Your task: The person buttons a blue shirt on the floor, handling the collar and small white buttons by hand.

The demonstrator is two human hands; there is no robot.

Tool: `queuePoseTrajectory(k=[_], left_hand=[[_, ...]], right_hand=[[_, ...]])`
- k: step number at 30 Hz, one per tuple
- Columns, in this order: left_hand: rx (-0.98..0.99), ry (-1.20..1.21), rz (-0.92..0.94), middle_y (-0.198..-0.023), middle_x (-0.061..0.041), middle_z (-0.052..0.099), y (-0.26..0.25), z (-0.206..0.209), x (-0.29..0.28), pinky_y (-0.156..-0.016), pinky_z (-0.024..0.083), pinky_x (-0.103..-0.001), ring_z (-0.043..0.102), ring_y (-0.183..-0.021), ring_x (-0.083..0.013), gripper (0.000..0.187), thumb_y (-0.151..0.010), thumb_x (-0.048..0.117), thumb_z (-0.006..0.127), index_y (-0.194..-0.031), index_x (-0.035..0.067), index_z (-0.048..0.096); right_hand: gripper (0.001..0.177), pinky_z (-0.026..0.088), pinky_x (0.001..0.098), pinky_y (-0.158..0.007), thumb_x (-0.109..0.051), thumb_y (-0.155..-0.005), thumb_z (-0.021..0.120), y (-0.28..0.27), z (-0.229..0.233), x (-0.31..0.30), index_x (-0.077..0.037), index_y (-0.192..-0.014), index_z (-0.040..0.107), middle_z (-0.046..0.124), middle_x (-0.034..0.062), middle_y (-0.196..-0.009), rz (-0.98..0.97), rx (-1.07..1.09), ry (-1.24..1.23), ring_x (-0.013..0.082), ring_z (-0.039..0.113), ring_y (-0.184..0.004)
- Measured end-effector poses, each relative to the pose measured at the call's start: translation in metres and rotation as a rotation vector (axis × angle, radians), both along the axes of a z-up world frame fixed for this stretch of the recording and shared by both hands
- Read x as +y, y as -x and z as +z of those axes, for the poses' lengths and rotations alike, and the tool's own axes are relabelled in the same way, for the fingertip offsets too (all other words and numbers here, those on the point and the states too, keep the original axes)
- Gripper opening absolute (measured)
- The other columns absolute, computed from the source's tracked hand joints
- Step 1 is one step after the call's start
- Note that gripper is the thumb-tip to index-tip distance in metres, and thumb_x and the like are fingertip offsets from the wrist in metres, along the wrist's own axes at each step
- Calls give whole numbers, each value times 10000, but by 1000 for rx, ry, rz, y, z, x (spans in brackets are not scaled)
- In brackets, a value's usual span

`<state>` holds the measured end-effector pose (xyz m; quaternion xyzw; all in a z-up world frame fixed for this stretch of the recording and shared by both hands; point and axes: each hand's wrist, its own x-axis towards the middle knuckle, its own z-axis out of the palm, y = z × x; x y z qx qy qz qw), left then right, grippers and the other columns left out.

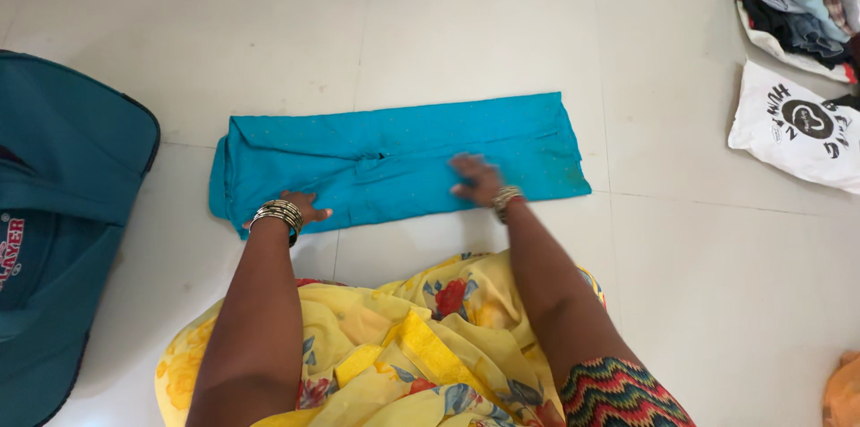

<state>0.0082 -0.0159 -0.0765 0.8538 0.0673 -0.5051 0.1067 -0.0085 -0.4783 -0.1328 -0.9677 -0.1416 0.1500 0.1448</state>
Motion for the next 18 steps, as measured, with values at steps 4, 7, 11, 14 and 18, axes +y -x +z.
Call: queuePoseTrajectory(k=[4, 7, 11, 14, 18], left_hand=[[-1, -9, -38, -1742, 57, 86, -3, -2, 1, -1079, 134, -912, 4, -1623, -262, 877, -861, 779, 534, -1609, 402, 275], [7, -27, -27, -1743, 15, 67, 0, 1, -2, -1065, 98, -911, 16, -1610, -320, 858, -881, 769, 539, -1613, 406, 280], [6, -43, 68, -1734, -32, 115, 4, 26, 3, -1066, -2, -891, 45, -1590, -406, 832, -887, 744, 589, -1592, 360, 368], [11, -86, 102, -1724, -44, 179, 12, 47, 7, -1061, -10, -884, 78, -1583, -436, 805, -900, 732, 593, -1571, 320, 428], [-38, -145, 77, -1687, -56, 333, 10, 47, 9, -1108, -22, -873, 186, -1579, -413, 709, -938, 691, 553, -1521, 287, 535]], right_hand=[[975, 268, 536, -1228, -630, -809, 701, 19, 28, -100, -243, -1614, 311, 224, 120, -1694, -755, 7, 82, 374, 244, -1534], [1125, 256, 557, -1220, -699, -751, 745, 27, 41, -116, -251, -1645, 229, 160, 180, -1690, -900, 8, 112, 445, 200, -1529], [1118, 180, 655, -1215, -717, -769, 728, 16, 32, -78, -294, -1652, 189, 124, 104, -1749, -657, -89, 71, 391, 134, -1584], [1233, 262, 554, -1202, -639, -676, 865, 11, 24, -35, -286, -1624, 160, 55, 122, -1705, -437, 269, 283, 396, 113, -1535], [987, 361, 466, -1212, -590, -752, 801, 11, 40, -32, -263, -1582, 379, 215, 146, -1704, -439, 167, 64, 352, 317, -1516]])
